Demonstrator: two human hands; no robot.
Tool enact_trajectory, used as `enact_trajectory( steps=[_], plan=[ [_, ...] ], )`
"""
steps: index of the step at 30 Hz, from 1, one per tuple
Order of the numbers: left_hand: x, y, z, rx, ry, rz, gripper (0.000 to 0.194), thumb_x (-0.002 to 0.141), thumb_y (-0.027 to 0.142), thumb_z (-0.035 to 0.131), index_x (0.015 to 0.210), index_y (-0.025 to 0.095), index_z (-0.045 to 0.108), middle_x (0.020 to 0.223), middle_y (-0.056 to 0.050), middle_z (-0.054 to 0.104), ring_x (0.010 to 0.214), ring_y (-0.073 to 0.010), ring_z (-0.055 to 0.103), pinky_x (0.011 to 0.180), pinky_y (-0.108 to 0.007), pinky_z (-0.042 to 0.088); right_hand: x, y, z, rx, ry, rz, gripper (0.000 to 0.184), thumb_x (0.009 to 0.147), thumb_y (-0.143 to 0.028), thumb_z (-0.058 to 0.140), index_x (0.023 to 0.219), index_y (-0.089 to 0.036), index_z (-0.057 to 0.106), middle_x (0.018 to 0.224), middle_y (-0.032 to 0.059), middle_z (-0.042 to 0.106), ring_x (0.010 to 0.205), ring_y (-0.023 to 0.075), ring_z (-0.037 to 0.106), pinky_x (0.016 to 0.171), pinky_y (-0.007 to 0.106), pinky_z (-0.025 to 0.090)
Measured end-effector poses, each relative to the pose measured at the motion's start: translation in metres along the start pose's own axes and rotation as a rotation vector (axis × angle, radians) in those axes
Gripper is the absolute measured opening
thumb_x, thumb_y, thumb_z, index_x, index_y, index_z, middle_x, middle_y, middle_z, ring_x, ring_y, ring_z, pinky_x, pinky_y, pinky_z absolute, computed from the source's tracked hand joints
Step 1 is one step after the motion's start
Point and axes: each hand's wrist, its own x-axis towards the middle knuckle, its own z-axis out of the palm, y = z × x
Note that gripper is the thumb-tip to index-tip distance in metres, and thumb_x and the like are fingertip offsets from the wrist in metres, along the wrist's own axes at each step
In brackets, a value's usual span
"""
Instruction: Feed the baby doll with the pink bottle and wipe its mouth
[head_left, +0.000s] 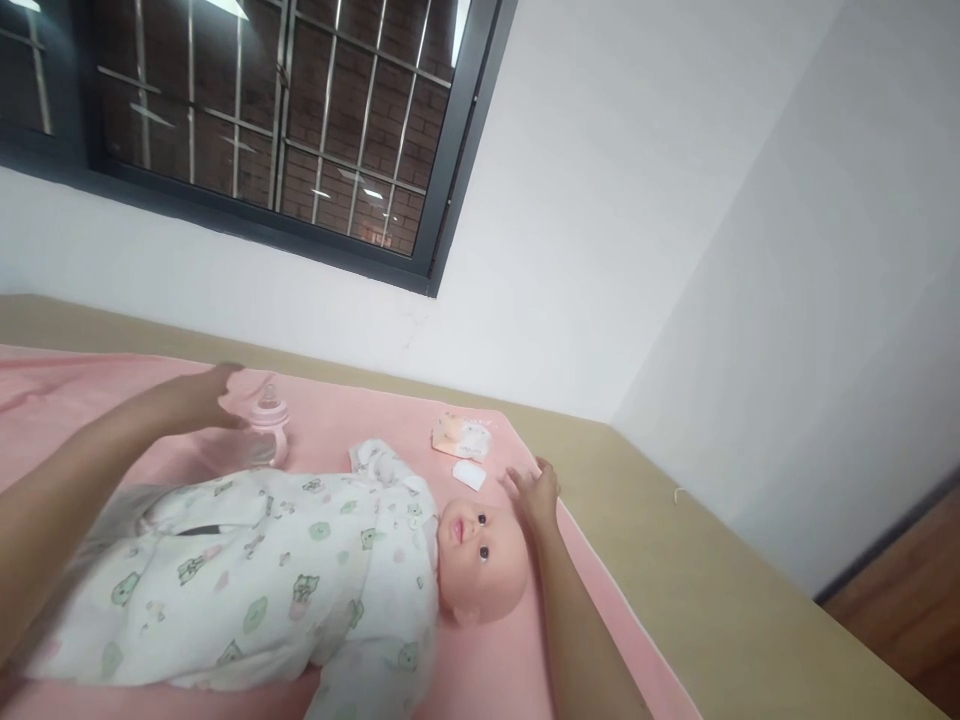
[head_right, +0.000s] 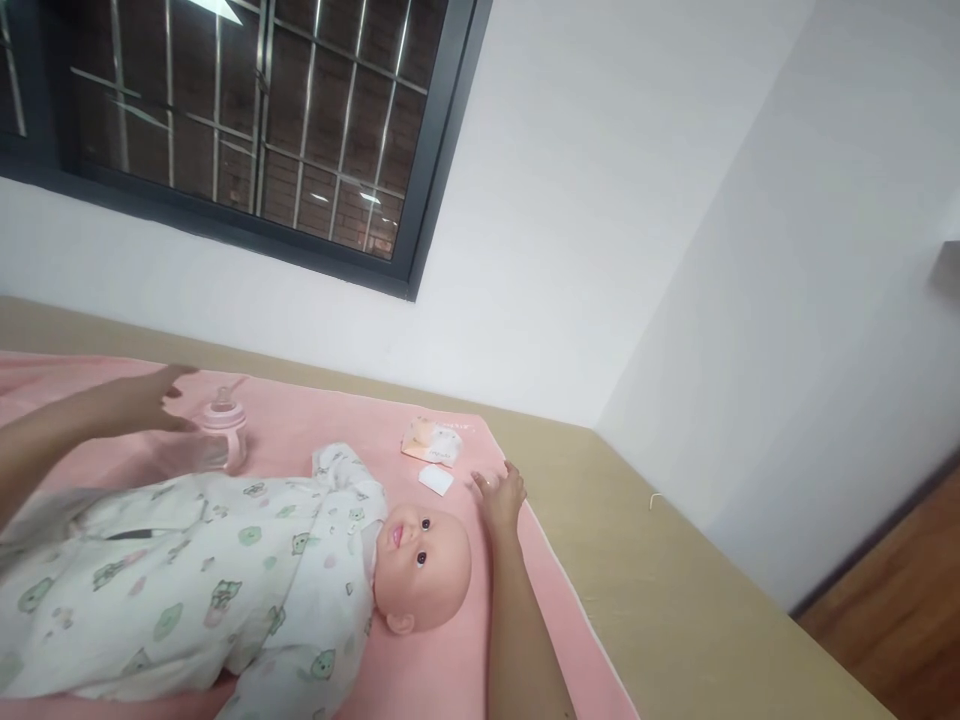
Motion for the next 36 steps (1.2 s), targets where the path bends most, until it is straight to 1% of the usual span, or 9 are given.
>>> enact_trajectory(
  steps=[2, 4, 8, 11, 15, 19, 24, 29, 36],
  plan=[
    [-0.013, 0.02, -0.014, 0.139, 0.214, -0.058, 0.105, 0.052, 0.073, 0.055, 0.136, 0.015, 0.032, 0.115, -0.012, 0.062, 0.102, -0.037, 0.057, 0.081, -0.042, 0.043, -0.003, -0.005, -0.003, 0.07, 0.089, -0.069, 0.067, 0.072, -0.052, 0.058, 0.126, -0.015, 0.045, 0.128, 0.0171, 0.05, 0.124, 0.0311, 0.041, 0.102, 0.041, 0.034],
    [-0.033, 0.051, -0.022, 0.166, 0.314, 0.016, 0.086, 0.066, 0.069, 0.045, 0.136, 0.019, 0.034, 0.12, -0.009, 0.059, 0.102, -0.0326, 0.058, 0.078, -0.039, 0.045, -0.006, -0.013, -0.006, 0.133, 0.145, -0.148, 0.057, 0.075, -0.053, 0.054, 0.12, -0.017, 0.05, 0.124, 0.015, 0.053, 0.124, 0.0301, 0.04, 0.103, 0.043, 0.032],
    [-0.071, 0.132, -0.012, 0.079, 0.31, 0.311, 0.056, 0.076, 0.058, 0.043, 0.123, 0.027, 0.049, 0.115, -0.004, 0.062, 0.102, -0.0275, 0.059, 0.076, -0.034, 0.047, -0.015, -0.03, -0.01, 0.187, 0.207, -0.311, 0.037, 0.087, -0.045, 0.039, 0.103, -0.017, 0.057, 0.108, 0.0126, 0.06, 0.112, 0.0257, 0.046, 0.097, 0.041, 0.035],
    [-0.08, 0.187, 0.014, -0.011, 0.095, 0.519, 0.044, 0.081, 0.053, 0.043, 0.112, 0.024, 0.057, 0.11, -0.002, 0.065, 0.099, -0.0222, 0.061, 0.082, -0.031, 0.047, -0.023, -0.038, -0.008, 0.159, 0.188, -0.435, 0.035, 0.091, -0.038, 0.031, 0.094, -0.017, 0.059, 0.098, 0.0111, 0.061, 0.102, 0.0231, 0.049, 0.092, 0.038, 0.037],
    [-0.069, 0.235, 0.058, -0.027, -0.335, 0.597, 0.042, 0.079, 0.047, 0.05, 0.109, 0.021, 0.06, 0.108, -0.006, 0.066, 0.094, -0.0233, 0.062, 0.077, -0.031, 0.048, -0.03, -0.04, -0.004, 0.131, 0.11, -0.544, 0.035, 0.093, -0.033, 0.028, 0.09, -0.017, 0.059, 0.093, 0.0095, 0.061, 0.098, 0.0209, 0.049, 0.087, 0.035, 0.038],
    [-0.052, 0.256, 0.105, -0.037, -0.724, 0.536, 0.048, 0.073, 0.048, 0.058, 0.108, 0.016, 0.062, 0.107, -0.011, 0.066, 0.093, -0.025, 0.063, 0.082, -0.033, 0.049, -0.031, -0.039, -0.002, 0.121, 0.062, -0.542, 0.035, 0.092, -0.033, 0.028, 0.085, -0.018, 0.059, 0.088, 0.0083, 0.061, 0.092, 0.02, 0.049, 0.082, 0.033, 0.038],
    [-0.035, 0.265, 0.146, 0.007, -0.982, 0.416, 0.063, 0.069, 0.068, 0.055, 0.099, 0.015, 0.067, 0.1, -0.016, 0.067, 0.081, -0.0284, 0.066, 0.076, -0.039, 0.053, -0.031, -0.04, 0.0, 0.126, 0.001, -0.472, 0.034, 0.092, -0.033, 0.028, 0.085, -0.019, 0.058, 0.088, 0.0078, 0.061, 0.091, 0.02, 0.049, 0.079, 0.032, 0.038],
    [-0.026, 0.273, 0.162, 0.054, -1.17, 0.338, 0.067, 0.066, 0.075, 0.055, 0.095, 0.016, 0.069, 0.095, -0.018, 0.068, 0.085, -0.0348, 0.065, 0.077, -0.047, 0.053, -0.032, -0.041, 0.002, 0.142, -0.021, -0.48, 0.033, 0.092, -0.033, 0.029, 0.086, -0.019, 0.058, 0.087, 0.0076, 0.061, 0.09, 0.0201, 0.049, 0.078, 0.031, 0.038],
    [-0.034, 0.279, 0.168, -0.031, -1.369, 0.282, 0.065, 0.067, 0.078, 0.05, 0.096, 0.022, 0.066, 0.094, -0.013, 0.07, 0.096, -0.0326, 0.062, 0.076, -0.04, 0.054, -0.036, -0.044, 0.001, 0.146, -0.083, -0.42, 0.033, 0.091, -0.036, 0.029, 0.086, -0.02, 0.057, 0.087, 0.0079, 0.06, 0.088, 0.0205, 0.049, 0.075, 0.032, 0.038]
  ],
)
